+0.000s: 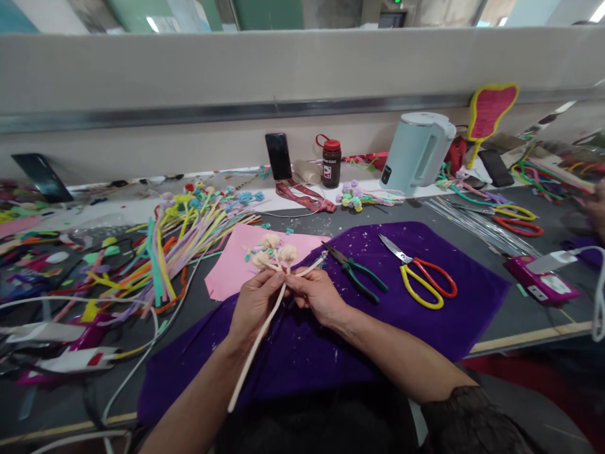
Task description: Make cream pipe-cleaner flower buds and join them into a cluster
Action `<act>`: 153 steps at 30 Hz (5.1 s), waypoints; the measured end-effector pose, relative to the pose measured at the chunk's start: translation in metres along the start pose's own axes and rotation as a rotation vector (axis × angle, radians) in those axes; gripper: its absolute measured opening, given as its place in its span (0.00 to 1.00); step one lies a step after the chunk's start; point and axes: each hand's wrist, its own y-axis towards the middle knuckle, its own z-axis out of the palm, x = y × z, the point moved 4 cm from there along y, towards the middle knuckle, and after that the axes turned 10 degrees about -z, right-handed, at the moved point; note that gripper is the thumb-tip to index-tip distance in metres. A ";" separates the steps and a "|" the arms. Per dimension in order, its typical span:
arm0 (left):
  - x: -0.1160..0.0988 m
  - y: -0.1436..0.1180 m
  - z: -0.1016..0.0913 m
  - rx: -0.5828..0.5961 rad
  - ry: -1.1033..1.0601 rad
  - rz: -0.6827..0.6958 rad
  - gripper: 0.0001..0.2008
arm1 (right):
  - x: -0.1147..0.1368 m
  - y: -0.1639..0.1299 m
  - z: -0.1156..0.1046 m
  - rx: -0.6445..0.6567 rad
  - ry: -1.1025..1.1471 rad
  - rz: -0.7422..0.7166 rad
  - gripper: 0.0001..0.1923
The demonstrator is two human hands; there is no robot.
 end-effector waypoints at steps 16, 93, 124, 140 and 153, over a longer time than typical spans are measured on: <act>-0.006 0.005 -0.007 0.013 -0.003 -0.155 0.10 | 0.030 0.016 -0.027 -0.056 0.023 0.049 0.16; -0.006 -0.003 -0.001 0.173 0.121 -0.155 0.09 | 0.032 0.014 -0.026 0.150 -0.204 0.068 0.14; -0.022 -0.026 0.005 0.156 0.356 0.203 0.07 | 0.067 -0.006 -0.006 0.402 -0.583 -0.117 0.11; -0.018 -0.025 0.007 0.115 0.231 0.195 0.09 | 0.050 -0.001 -0.006 0.234 -0.543 -0.199 0.12; -0.011 -0.018 0.005 0.168 0.102 0.123 0.15 | 0.048 -0.001 -0.006 0.184 -0.436 -0.234 0.08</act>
